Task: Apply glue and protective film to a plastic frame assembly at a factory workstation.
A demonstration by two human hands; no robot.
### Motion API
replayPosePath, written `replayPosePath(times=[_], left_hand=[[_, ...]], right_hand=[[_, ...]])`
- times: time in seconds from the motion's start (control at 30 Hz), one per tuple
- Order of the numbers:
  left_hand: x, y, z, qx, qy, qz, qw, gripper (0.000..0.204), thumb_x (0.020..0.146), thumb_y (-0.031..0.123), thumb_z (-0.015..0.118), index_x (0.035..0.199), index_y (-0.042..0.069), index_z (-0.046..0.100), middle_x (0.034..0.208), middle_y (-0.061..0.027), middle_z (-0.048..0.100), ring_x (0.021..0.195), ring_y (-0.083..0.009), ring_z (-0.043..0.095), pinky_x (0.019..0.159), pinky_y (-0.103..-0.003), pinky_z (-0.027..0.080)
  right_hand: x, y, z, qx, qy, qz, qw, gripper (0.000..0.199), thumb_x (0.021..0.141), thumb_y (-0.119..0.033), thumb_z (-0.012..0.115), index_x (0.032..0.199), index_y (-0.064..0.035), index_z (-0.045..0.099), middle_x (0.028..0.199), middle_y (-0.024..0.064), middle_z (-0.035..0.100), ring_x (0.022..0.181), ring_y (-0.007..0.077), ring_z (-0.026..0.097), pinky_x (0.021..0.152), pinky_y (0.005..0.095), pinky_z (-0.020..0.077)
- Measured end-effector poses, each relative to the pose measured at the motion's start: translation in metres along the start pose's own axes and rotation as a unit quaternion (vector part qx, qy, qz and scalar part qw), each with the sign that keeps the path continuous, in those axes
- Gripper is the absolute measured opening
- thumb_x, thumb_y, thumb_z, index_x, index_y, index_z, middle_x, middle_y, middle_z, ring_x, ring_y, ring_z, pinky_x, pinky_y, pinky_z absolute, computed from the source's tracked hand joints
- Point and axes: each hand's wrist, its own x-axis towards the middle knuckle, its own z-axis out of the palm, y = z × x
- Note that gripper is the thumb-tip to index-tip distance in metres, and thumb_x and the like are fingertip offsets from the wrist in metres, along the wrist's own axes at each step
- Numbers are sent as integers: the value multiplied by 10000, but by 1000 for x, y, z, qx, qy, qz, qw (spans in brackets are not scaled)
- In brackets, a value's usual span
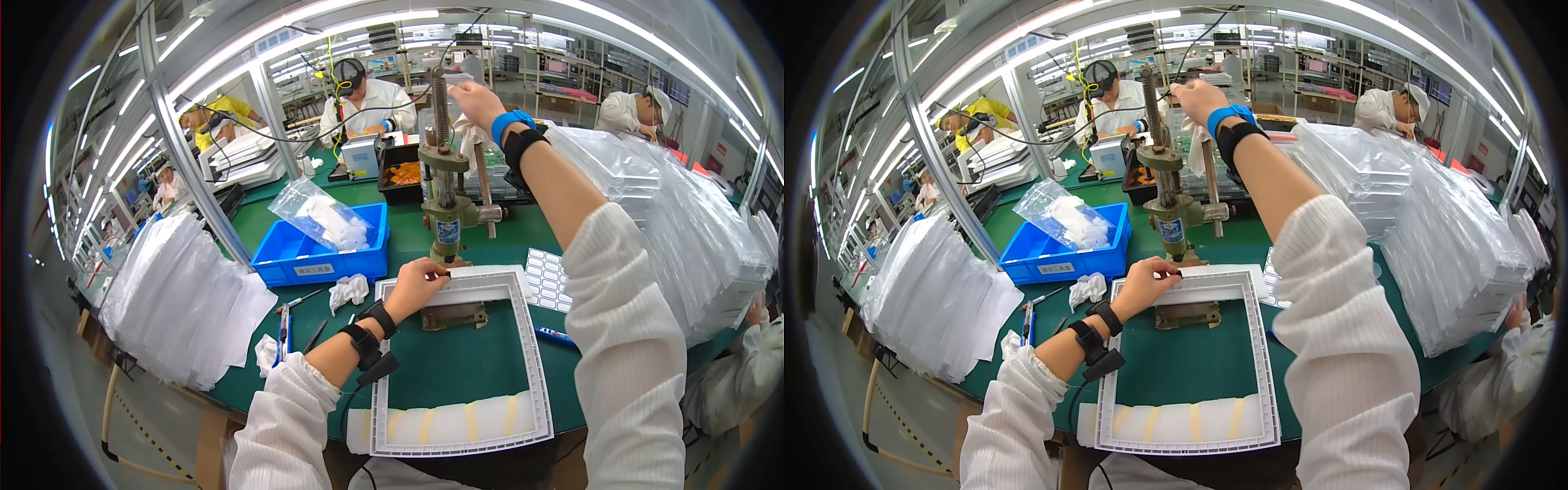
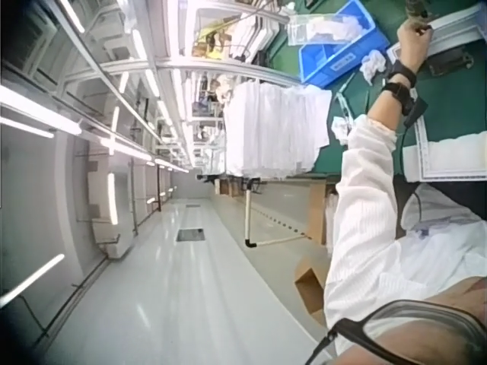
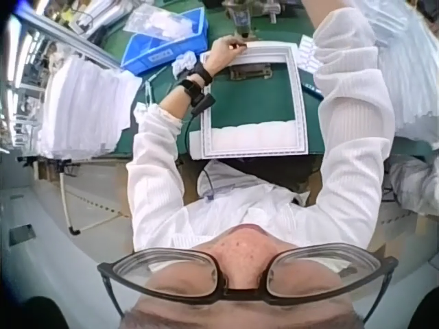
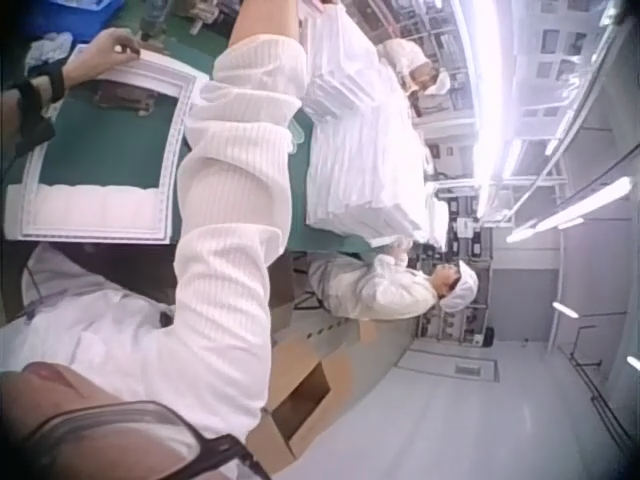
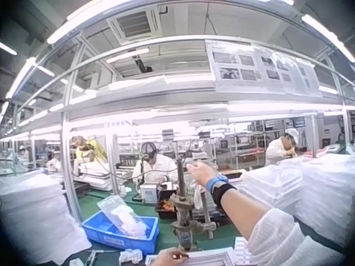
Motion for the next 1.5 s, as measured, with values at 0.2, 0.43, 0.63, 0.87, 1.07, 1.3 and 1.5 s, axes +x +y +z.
replayPosePath(times=[0.2, 0.43, 0.63, 0.87, 1.07, 1.3, 1.5], left_hand=[[1, 3, -11, 25, 20, -13, 999, 218, 800, 181, 780, 928, 5, 769, 858, -125, 723, 754, -213, 681, 692, -334, 529], [8, 6, 8, -11, 8, -23, 1000, 243, 791, 200, 788, 908, -13, 768, 828, -140, 738, 751, -218, 697, 698, -328, 543], [5, -2, -6, 11, 4, -51, 999, 261, 782, 216, 794, 924, -2, 776, 802, -143, 742, 716, -212, 696, 702, -328, 555], [8, -8, -13, 39, 12, -49, 998, 280, 772, 245, 799, 912, 4, 778, 805, -148, 744, 710, -206, 702, 701, -329, 560], [10, -15, 9, 60, 25, -15, 998, 242, 733, 240, 763, 894, 61, 787, 838, -156, 743, 761, -276, 726, 735, -374, 572], [5, -11, 9, 0, 47, -37, 998, 230, 698, 202, 774, 868, 48, 789, 801, -167, 736, 741, -304, 714, 737, -377, 571], [8, -14, 9, 13, 48, -38, 998, 226, 696, 197, 775, 856, 39, 788, 805, -166, 736, 738, -307, 714, 735, -373, 570]], right_hand=[[6, -7, -1, -24, -51, 30, 998, 349, 933, -364, 595, 1009, -59, 747, 935, 78, 746, 814, 264, 698, 748, 376, 533], [-17, 14, -3, 97, -16, 101, 990, 317, 939, -307, 542, 990, -68, 744, 918, 109, 725, 823, 224, 682, 715, 366, 530], [-115, -69, -62, 267, 105, -49, 957, 261, 942, -164, 510, 994, -40, 734, 759, 54, 681, 631, 122, 600, 581, 279, 468], [-263, -66, -83, 331, -17, -138, 933, 250, 891, -11, 449, 802, 42, 676, 704, 44, 610, 616, 77, 504, 545, 250, 379], [-319, -17, -71, 200, -112, -302, 925, 116, 594, -1, 537, 608, -52, 640, 537, 73, 507, 533, 249, 477, 574, 360, 362], [-332, -1, -49, 109, -194, -345, 912, 100, 521, -7, 537, 556, -79, 597, 529, 61, 504, 530, 266, 495, 617, 375, 387], [-331, 5, -35, 28, -278, -331, 901, 80, 563, -23, 573, 556, -96, 605, 568, 51, 550, 586, 251, 534, 717, 386, 401]])
